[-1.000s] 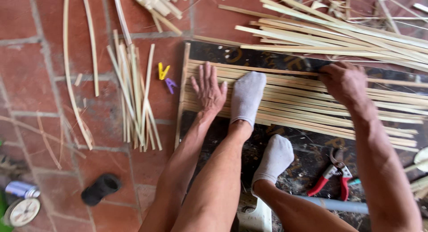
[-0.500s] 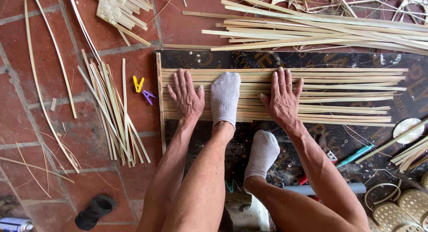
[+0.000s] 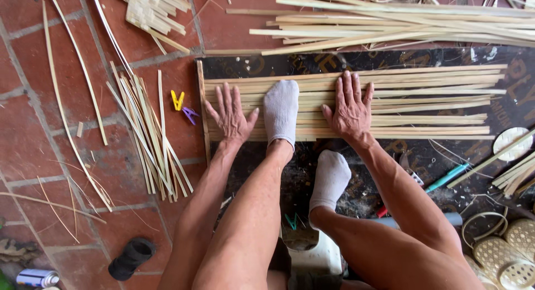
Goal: The person weaves thin bamboo strips into a flat mat on a work surface. They use pliers and scissors to cut the strips to length and a small tool to press the weave tight. The person repeatedly adds new strips and trims the ends.
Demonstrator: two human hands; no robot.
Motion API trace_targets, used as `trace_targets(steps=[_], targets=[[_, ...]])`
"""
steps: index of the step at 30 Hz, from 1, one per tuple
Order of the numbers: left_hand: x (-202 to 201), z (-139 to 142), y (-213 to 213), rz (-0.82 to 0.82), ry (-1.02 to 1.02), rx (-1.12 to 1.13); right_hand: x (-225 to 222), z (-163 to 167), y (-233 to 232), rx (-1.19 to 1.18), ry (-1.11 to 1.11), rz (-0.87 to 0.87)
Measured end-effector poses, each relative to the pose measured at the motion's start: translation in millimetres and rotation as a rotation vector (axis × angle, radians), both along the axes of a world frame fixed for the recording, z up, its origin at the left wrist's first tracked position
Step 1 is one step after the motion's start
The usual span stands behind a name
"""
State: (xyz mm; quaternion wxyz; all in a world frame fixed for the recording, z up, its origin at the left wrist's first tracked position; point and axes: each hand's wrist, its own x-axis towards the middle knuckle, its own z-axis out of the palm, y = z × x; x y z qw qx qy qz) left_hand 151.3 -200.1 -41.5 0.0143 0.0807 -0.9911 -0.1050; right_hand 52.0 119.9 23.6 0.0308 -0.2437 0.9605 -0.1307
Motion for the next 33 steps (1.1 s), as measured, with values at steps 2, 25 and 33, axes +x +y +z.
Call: trace_targets(steps=[2,25,33], targets=[[-3,2,-2,-0.043,0.005,-0.009,-1,2,-2,-0.009,0.039,0.012],[-22,7,-7,0.007,0.017,0.045,-16,2,-11,0.05,0.054,0.004],[-13,2,-13,-0.002,0.024,0.011,-110,5,9,-0.06,0.091,0.113]])
